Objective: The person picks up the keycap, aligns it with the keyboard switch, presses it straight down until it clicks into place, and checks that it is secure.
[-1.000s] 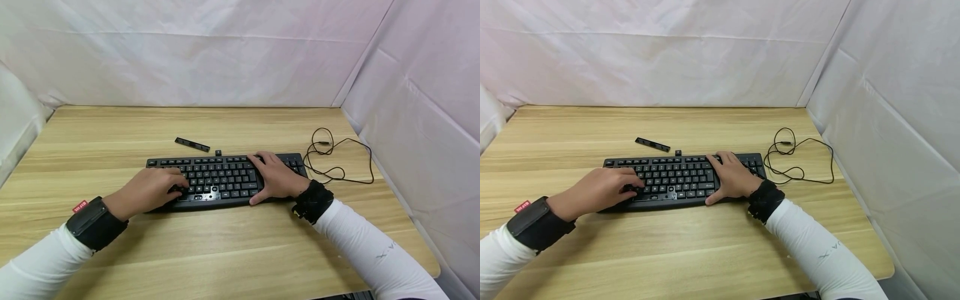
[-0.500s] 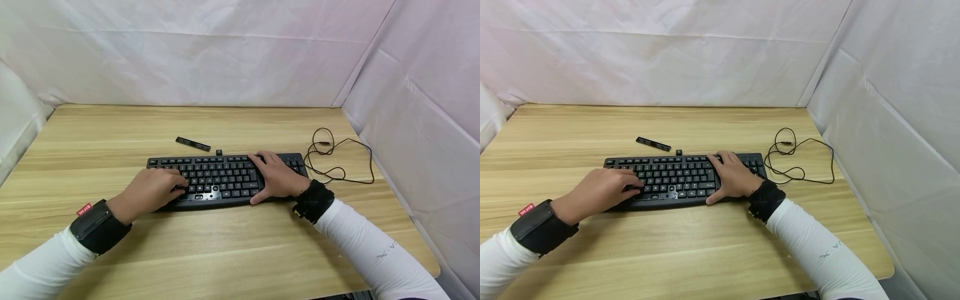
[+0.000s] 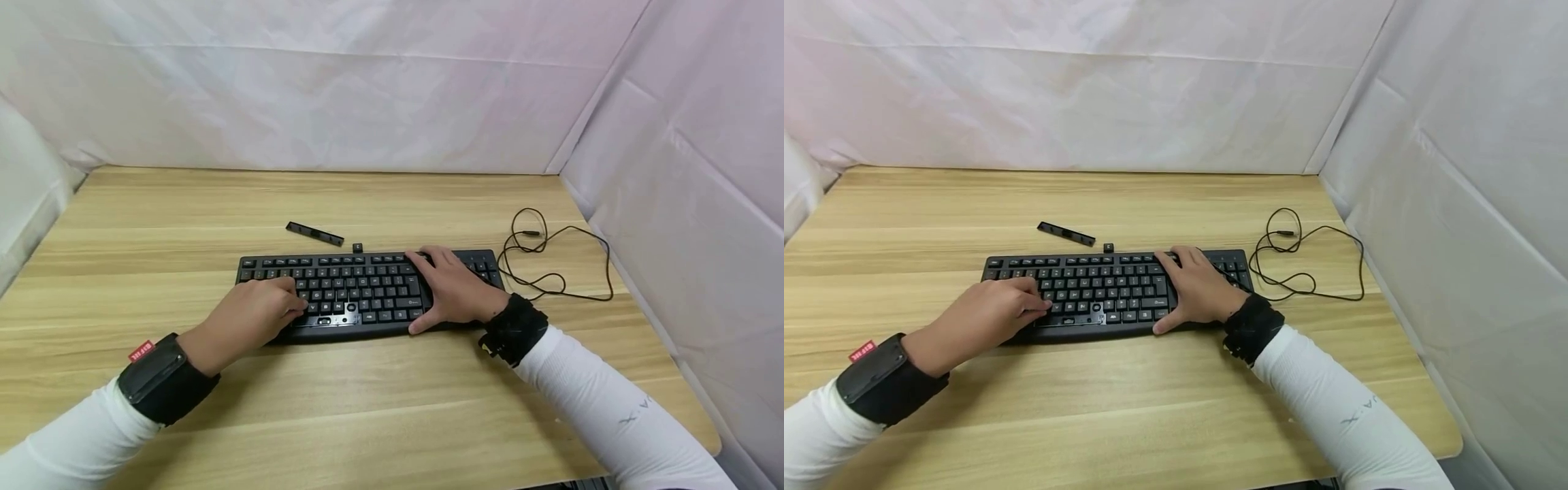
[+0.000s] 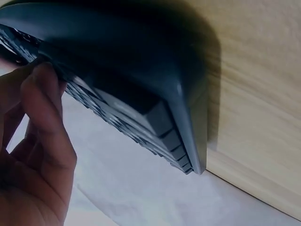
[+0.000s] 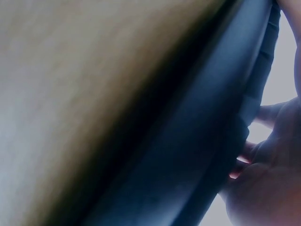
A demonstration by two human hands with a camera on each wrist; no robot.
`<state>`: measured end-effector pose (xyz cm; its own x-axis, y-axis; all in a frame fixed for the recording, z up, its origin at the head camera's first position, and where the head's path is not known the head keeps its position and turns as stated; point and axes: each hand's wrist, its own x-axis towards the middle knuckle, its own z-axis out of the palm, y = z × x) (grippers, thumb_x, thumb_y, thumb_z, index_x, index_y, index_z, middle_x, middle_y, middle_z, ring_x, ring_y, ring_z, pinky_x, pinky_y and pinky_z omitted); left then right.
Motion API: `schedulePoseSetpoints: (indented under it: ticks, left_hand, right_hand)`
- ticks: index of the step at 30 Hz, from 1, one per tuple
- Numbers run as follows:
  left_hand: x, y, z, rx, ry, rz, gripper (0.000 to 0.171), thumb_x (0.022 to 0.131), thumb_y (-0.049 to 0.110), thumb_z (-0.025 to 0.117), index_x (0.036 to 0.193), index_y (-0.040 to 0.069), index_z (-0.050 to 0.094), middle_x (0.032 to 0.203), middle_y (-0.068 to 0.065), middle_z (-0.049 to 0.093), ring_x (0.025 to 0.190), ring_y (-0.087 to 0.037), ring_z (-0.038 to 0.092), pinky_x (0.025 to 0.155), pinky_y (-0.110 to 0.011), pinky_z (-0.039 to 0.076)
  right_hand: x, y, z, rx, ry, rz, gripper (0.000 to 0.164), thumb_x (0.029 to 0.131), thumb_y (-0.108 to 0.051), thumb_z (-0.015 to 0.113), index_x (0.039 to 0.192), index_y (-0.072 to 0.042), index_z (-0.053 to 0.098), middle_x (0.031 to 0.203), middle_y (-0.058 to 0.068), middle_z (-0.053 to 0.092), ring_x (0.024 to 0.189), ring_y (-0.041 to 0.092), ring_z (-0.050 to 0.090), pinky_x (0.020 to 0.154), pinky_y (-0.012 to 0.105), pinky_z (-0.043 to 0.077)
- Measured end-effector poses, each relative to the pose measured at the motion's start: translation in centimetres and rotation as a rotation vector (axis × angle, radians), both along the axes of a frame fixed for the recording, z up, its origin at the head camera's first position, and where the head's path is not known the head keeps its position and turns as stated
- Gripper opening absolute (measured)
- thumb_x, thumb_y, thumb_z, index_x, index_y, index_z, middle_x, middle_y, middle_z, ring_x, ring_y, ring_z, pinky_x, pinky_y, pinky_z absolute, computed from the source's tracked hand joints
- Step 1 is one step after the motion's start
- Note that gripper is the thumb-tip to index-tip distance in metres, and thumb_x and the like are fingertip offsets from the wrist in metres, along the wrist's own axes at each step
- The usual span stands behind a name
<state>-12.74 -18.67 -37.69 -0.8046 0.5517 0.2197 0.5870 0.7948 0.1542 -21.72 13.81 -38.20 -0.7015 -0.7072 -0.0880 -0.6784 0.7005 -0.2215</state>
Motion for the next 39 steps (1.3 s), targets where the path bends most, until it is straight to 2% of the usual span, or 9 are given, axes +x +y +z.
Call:
schedulePoseSetpoints:
  ticks: [5, 12, 17, 22, 28, 32, 36, 39]
  left_hand:
    - [0.0, 0.1, -0.1, -0.005, 0.029, -0.025, 0.011, 0.075, 0.002, 0.075, 0.080, 0.011, 0.078, 0.064, 0.002, 0.055, 0.052, -0.005, 0.044, 0.044, -0.024, 0.045]
    - [-0.1, 0.1, -0.5, 0.000, 0.055, -0.025, 0.012, 0.074, 0.001, 0.074, 0.080, 0.011, 0.078, 0.064, 0.002, 0.057, 0.052, -0.005, 0.044, 0.043, -0.025, 0.045]
    - [-0.2, -0.1, -0.6, 0.001, 0.070, -0.018, 0.010, 0.074, 0.004, 0.075, 0.080, 0.011, 0.078, 0.069, 0.000, 0.061, 0.055, -0.007, 0.054, 0.045, -0.027, 0.050]
    - [-0.8, -0.3, 0.3, -0.024, 0.073, -0.020, 0.006, 0.075, 0.009, 0.075, 0.079, 0.013, 0.076, 0.076, -0.001, 0.067, 0.064, -0.012, 0.061, 0.049, -0.032, 0.054]
    - [-3.6, 0.3, 1.9, -0.014, 0.086, -0.048, 0.006, 0.077, 0.011, 0.074, 0.082, 0.014, 0.076, 0.080, -0.001, 0.071, 0.062, -0.011, 0.059, 0.049, -0.032, 0.053]
    - [-6.1, 1.7, 2.7, -0.018, 0.024, -0.055, 0.005, 0.079, 0.010, 0.072, 0.082, 0.014, 0.075, 0.080, 0.000, 0.071, 0.062, -0.011, 0.058, 0.050, -0.031, 0.053]
    - [-9.0, 3.4, 3.1, -0.045, -0.028, -0.072, 0.005, 0.081, 0.011, 0.070, 0.082, 0.013, 0.074, 0.081, -0.001, 0.071, 0.065, -0.013, 0.059, 0.055, -0.033, 0.054]
    - [-10.9, 4.1, 2.9, -0.094, -0.039, -0.077, 0.010, 0.082, 0.011, 0.068, 0.090, 0.012, 0.073, 0.088, -0.003, 0.072, 0.072, -0.015, 0.062, 0.059, -0.037, 0.056]
  right_hand:
    - [0.1, 0.1, 0.1, 0.005, 0.000, -0.009, 0.129, 0.054, -0.076, 0.069, 0.151, -0.009, 0.015, 0.145, 0.023, 0.025, 0.132, 0.033, 0.019, 0.105, 0.055, 0.029]
    - [0.1, 0.3, 0.2, 0.006, 0.007, -0.009, 0.129, 0.054, -0.076, 0.070, 0.150, -0.008, 0.016, 0.144, 0.024, 0.026, 0.132, 0.034, 0.020, 0.105, 0.055, 0.029]
    - [0.0, 0.2, 0.4, 0.004, 0.008, -0.007, 0.129, 0.054, -0.075, 0.070, 0.151, -0.008, 0.015, 0.145, 0.024, 0.025, 0.132, 0.034, 0.019, 0.105, 0.055, 0.030]
    - [-0.2, -0.1, 0.5, 0.006, 0.000, 0.007, 0.128, 0.055, -0.074, 0.070, 0.150, -0.007, 0.016, 0.145, 0.024, 0.025, 0.132, 0.034, 0.019, 0.105, 0.055, 0.029]
    - [0.0, -0.3, 0.5, 0.015, 0.004, 0.002, 0.129, 0.055, -0.074, 0.071, 0.150, -0.006, 0.017, 0.144, 0.024, 0.026, 0.132, 0.033, 0.020, 0.106, 0.054, 0.028]
    - [0.1, -0.2, 0.4, 0.016, 0.001, 0.002, 0.129, 0.055, -0.074, 0.071, 0.150, -0.006, 0.016, 0.144, 0.025, 0.026, 0.132, 0.033, 0.020, 0.106, 0.054, 0.028]
    - [0.1, -0.1, 0.2, 0.022, -0.004, -0.015, 0.130, 0.054, -0.075, 0.070, 0.151, -0.007, 0.016, 0.145, 0.023, 0.026, 0.132, 0.032, 0.019, 0.106, 0.054, 0.029]
    - [0.1, -0.3, 0.1, 0.029, -0.003, -0.016, 0.130, 0.054, -0.076, 0.069, 0.151, -0.008, 0.015, 0.145, 0.022, 0.025, 0.132, 0.031, 0.019, 0.106, 0.053, 0.029]
